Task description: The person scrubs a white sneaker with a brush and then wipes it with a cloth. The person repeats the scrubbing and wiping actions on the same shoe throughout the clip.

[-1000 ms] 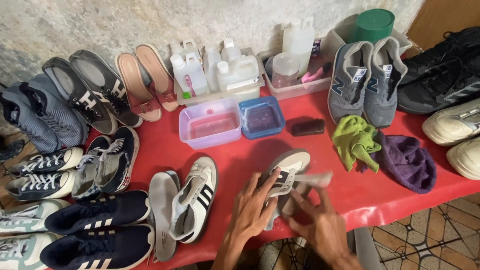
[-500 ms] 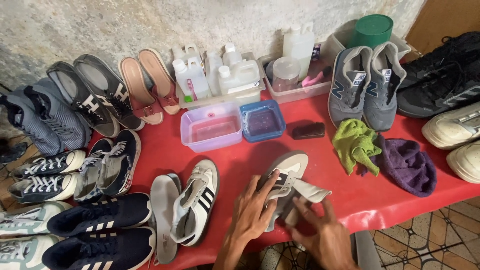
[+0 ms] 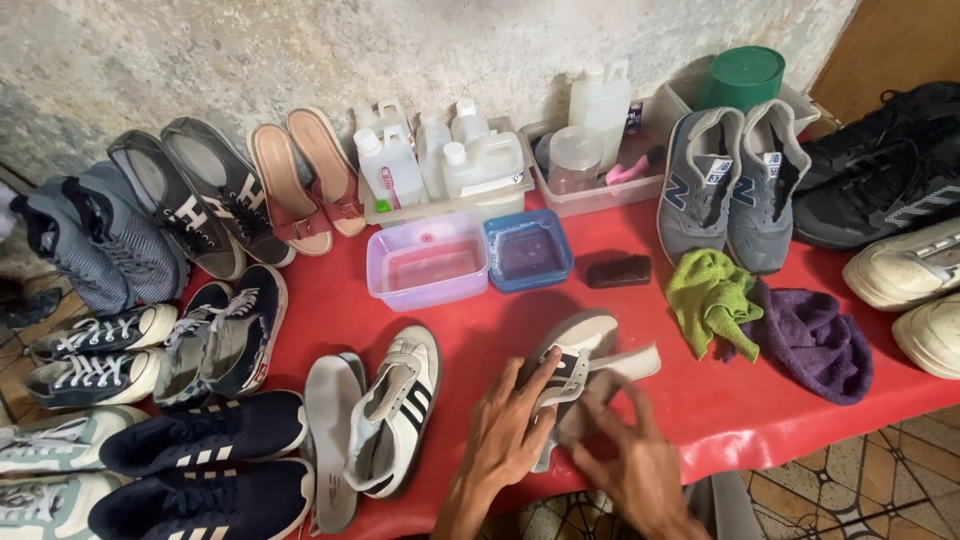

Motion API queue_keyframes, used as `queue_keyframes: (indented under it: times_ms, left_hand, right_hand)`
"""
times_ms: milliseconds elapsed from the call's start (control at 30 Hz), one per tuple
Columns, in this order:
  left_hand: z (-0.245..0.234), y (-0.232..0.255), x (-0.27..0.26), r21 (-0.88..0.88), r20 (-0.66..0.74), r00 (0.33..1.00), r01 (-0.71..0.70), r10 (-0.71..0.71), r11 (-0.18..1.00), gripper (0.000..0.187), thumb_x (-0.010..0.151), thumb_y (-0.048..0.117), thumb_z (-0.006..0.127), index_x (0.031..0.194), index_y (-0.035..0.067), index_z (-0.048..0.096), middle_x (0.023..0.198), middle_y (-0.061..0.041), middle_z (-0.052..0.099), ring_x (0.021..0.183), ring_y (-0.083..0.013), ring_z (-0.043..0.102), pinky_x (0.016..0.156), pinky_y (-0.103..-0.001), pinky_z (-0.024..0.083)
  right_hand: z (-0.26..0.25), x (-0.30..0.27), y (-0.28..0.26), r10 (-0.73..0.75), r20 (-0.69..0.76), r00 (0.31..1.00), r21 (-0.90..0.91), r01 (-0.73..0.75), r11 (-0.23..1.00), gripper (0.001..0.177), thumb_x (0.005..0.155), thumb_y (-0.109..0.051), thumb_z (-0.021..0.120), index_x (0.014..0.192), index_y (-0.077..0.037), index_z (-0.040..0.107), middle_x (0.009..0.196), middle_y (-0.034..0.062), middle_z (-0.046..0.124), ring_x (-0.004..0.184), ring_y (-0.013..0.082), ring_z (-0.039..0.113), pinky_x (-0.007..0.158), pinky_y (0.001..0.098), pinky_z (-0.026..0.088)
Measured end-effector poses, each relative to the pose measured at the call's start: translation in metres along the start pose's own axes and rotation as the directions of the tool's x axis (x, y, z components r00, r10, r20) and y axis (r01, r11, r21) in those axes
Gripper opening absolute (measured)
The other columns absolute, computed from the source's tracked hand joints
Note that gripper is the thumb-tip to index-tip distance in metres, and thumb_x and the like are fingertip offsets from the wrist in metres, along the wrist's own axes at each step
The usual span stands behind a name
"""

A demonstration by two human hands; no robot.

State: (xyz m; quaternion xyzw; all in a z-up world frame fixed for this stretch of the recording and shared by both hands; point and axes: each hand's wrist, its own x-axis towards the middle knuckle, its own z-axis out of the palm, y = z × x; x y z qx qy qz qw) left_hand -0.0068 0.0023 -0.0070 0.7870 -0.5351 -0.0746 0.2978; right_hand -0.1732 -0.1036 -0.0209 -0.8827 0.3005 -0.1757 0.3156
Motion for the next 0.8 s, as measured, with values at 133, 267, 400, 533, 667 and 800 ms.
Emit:
queue_keyframes:
  times_ms: [133,267,400,533,667,800]
  left_hand:
    - [-0.003,0.002,0.001,0.002,-0.016,1.0,-0.017,0.017,1.0,0.071,0.092,0.028,0.055,0.16,0.03,0.036,0.132,-0.018,0.05,0.107,-0.0426,0.059,0.08,-0.057,0.052]
    - [-0.002,-0.001,0.001,0.003,0.025,0.999,0.031,-0.031,1.0,0.067,0.098,0.034,0.048,0.162,0.035,0.029,0.143,-0.028,0.047,0.122,-0.0482,0.054,0.092,-0.06,0.048]
    - [-0.006,-0.002,0.002,-0.047,0.023,0.999,0.038,-0.037,0.998,0.067,0.097,0.032,0.051,0.162,0.034,0.031,0.126,-0.017,0.051,0.103,-0.0431,0.06,0.08,-0.057,0.053]
    - [-0.007,-0.002,0.006,-0.045,0.053,0.993,0.105,-0.103,0.993,0.069,0.097,0.03,0.049,0.161,0.042,0.028,0.135,-0.017,0.051,0.111,-0.0447,0.058,0.082,-0.059,0.052]
    - [-0.006,-0.001,0.007,-0.031,0.02,0.998,0.066,-0.066,0.997,0.069,0.096,0.029,0.048,0.161,0.039,0.031,0.12,-0.012,0.052,0.096,-0.0393,0.061,0.073,-0.056,0.054]
    - [-0.007,0.001,0.005,-0.029,-0.024,1.0,0.014,-0.014,0.999,0.07,0.094,0.028,0.051,0.161,0.033,0.033,0.116,-0.012,0.052,0.098,-0.0391,0.059,0.074,-0.054,0.052]
  right_hand:
    - [0.004,0.009,0.006,-0.087,0.035,0.996,0.086,0.084,0.993,0.065,0.074,-0.052,0.087,0.128,-0.02,0.071,0.067,-0.003,0.082,0.031,0.0108,0.054,0.039,0.0341,0.065]
    - [0.006,0.008,0.006,-0.103,-0.028,0.994,-0.155,0.097,0.983,0.069,0.075,-0.049,0.086,0.135,-0.023,0.064,0.148,0.0081,0.044,0.057,0.02,0.079,0.036,0.0267,0.074]
    - [0.007,0.012,0.013,-0.137,0.029,0.99,0.018,0.137,0.99,0.074,0.068,-0.051,0.09,0.135,-0.027,0.068,0.136,0.0152,0.062,0.089,0.0294,0.073,0.072,0.0451,0.067]
    - [-0.011,0.01,-0.024,-0.164,0.06,0.985,0.229,0.146,0.962,0.057,0.072,-0.039,0.092,0.126,-0.03,0.075,0.134,-0.0035,0.062,0.118,0.0202,0.072,0.087,0.0475,0.067]
    - [-0.016,0.02,-0.016,-0.137,0.085,0.987,0.18,0.12,0.976,0.039,0.073,-0.037,0.09,0.105,-0.017,0.083,0.152,0.0107,0.054,0.117,0.0319,0.073,0.077,0.0453,0.076]
    - [0.002,0.013,-0.004,-0.046,0.181,0.982,-0.105,0.066,0.992,0.067,0.078,-0.057,0.08,0.139,-0.032,0.065,0.152,0.0162,0.044,0.095,0.0335,0.074,0.081,0.056,0.063]
